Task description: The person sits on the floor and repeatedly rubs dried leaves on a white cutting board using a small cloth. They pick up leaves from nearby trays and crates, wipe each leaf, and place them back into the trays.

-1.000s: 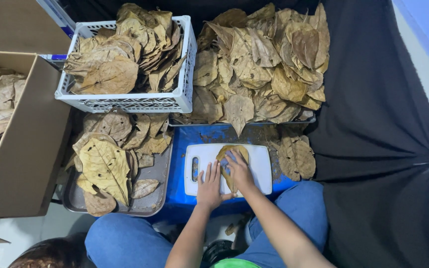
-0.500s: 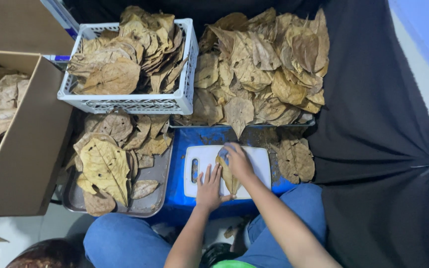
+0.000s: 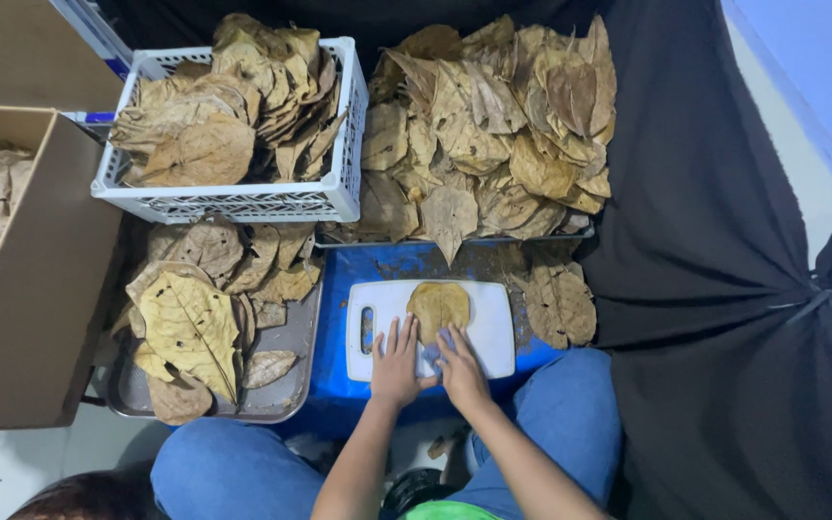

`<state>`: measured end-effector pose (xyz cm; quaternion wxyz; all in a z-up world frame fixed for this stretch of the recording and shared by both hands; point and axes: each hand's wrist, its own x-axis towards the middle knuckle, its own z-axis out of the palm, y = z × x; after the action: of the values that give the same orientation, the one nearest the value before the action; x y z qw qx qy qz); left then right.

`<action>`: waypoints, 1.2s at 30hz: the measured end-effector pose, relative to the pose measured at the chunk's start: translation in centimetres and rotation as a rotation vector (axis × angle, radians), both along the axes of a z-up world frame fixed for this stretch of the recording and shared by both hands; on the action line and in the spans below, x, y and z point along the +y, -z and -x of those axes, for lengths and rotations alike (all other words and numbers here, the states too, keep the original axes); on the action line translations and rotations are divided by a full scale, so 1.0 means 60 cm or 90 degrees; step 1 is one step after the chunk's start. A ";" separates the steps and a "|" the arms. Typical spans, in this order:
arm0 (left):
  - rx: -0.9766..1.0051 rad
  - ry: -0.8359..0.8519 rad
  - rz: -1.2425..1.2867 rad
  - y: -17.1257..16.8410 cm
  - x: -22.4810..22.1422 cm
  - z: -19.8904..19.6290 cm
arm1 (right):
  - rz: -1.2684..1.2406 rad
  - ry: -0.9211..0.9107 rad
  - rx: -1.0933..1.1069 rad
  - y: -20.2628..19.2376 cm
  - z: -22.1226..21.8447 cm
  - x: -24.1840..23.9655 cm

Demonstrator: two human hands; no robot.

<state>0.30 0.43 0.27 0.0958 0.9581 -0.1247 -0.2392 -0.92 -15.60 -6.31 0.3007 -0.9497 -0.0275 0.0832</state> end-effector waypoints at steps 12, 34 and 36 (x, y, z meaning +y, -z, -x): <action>-0.015 -0.001 0.029 -0.002 0.002 0.002 | 0.147 0.041 -0.111 0.065 -0.152 0.000; 0.008 0.012 0.021 -0.007 0.004 0.002 | 0.002 -0.056 -0.061 -0.080 0.016 0.006; 0.009 0.024 -0.010 -0.019 0.003 0.004 | 0.043 -0.059 0.038 -0.083 0.034 0.010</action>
<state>0.06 0.59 1.43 0.0845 0.9546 -0.1402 -0.2488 -2.97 -15.01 -1.35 0.2653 -0.9540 -0.0594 0.1264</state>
